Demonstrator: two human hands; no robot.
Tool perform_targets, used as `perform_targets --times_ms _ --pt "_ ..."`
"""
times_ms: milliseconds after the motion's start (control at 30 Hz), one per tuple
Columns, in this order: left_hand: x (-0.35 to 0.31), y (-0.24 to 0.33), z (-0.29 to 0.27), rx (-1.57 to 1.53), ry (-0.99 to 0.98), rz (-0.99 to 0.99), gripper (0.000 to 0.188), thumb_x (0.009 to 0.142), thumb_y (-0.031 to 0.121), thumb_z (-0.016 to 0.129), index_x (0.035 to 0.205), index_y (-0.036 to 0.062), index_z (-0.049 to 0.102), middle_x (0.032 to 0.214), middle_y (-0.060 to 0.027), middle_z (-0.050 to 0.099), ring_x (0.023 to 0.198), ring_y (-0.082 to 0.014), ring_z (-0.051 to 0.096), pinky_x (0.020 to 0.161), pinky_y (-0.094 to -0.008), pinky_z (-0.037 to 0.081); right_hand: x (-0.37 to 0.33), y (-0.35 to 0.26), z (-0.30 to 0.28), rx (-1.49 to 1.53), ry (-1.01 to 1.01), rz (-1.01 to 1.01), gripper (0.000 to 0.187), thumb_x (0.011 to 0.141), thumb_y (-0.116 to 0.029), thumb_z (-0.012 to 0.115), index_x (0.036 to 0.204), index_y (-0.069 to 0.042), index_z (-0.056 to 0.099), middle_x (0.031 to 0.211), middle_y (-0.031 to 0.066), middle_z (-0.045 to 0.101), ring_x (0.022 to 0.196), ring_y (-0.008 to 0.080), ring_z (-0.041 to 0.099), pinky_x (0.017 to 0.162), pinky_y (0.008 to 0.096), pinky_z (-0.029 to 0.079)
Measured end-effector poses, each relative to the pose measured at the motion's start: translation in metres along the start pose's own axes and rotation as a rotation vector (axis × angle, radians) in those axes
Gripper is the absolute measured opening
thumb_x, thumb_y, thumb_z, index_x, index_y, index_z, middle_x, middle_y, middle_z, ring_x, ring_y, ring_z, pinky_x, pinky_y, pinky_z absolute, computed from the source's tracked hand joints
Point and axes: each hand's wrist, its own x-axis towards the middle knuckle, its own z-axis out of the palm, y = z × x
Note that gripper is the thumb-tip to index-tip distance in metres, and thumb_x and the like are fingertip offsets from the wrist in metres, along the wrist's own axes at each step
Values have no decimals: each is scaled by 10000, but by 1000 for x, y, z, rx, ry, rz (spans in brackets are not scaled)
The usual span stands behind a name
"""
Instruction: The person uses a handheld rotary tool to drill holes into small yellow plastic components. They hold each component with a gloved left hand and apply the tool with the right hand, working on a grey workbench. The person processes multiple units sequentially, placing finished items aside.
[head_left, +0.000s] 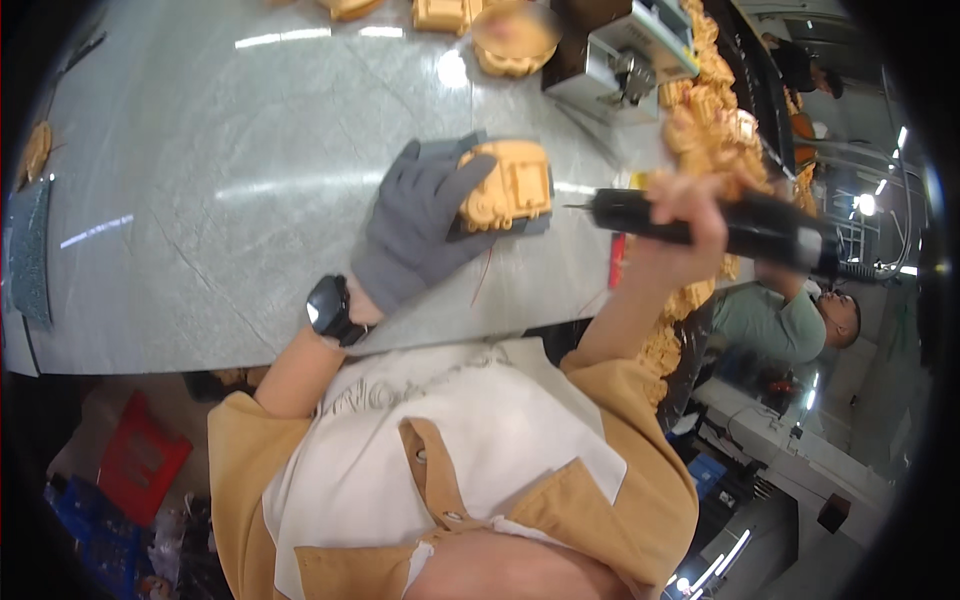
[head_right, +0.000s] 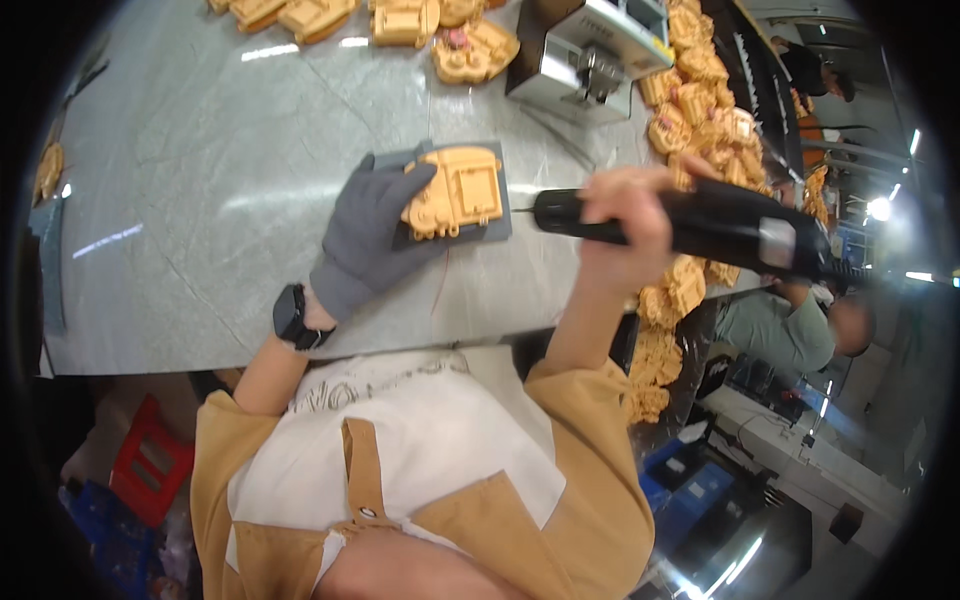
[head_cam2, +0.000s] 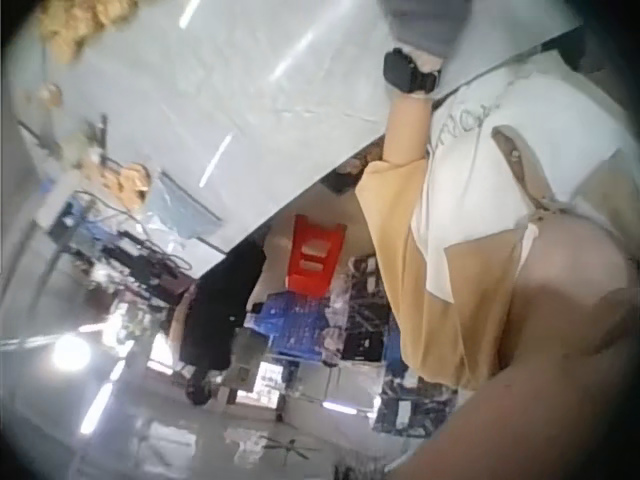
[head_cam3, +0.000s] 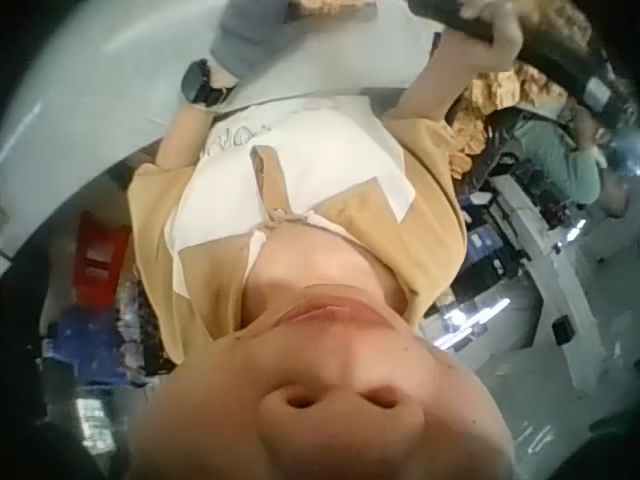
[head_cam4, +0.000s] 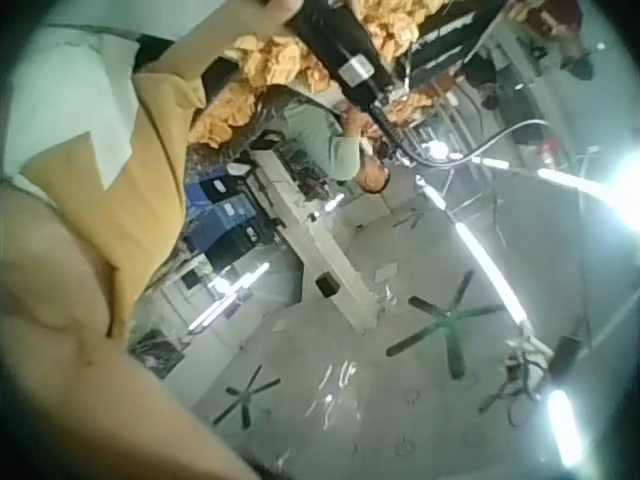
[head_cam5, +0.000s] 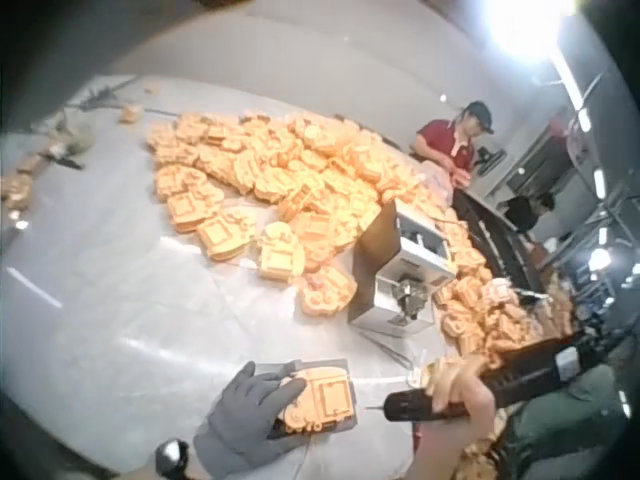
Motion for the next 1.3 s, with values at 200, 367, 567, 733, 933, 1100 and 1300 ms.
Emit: perform_targets --times_ms 200,367,567,733,933,1100,1300 --pt "2 14 -8 27 -103 -82 717 666 268 751 1259 58 407 1052 -134 524 1035 -326 490 992 -496 325 105 10 -13 -268 313 -280 382 647 99 543 1003 -2 451 602 77 507 459 162 505 487 282 462" --pt "7 13 -10 -26 -60 -50 705 676 277 750 1253 47 416 1094 -150 540 1027 -342 516 997 -512 323 140 43 -33 -334 265 -376 352 634 97 579 949 39 434 613 119 530 414 183 525 428 289 474" --pt "4 5 -16 -3 -81 -82 699 676 284 753 1245 44 425 1137 -152 545 1053 -334 518 1000 -514 320 93 49 -21 -310 153 -103 348 652 95 591 945 20 418 564 76 526 422 161 527 456 260 444" --pt "12 10 -13 -3 -124 -97 696 668 265 763 1240 48 431 1145 -145 545 1075 -317 516 1015 -503 306 85 18 -24 -225 197 -287 354 690 100 567 1010 42 426 568 79 544 427 137 498 494 270 456" --pt "12 9 -8 14 -98 -67 743 649 303 763 1256 62 409 1078 -142 524 1021 -321 510 988 -526 322 121 37 -28 -273 228 -375 366 661 117 541 1006 37 449 586 110 524 446 177 519 492 311 468" --pt "11 10 -7 4 -106 -62 736 651 277 769 1253 52 410 1093 -141 535 1037 -315 517 1006 -513 307 113 65 -35 -411 231 -179 312 670 91 574 955 38 458 568 85 526 433 147 518 465 267 444" --pt "14 13 -8 -29 -131 -86 730 631 210 779 1244 36 422 1145 -151 548 1064 -333 521 1032 -496 283 90 26 -35 -187 319 -306 291 694 73 575 950 30 444 535 58 533 451 135 514 536 266 455"
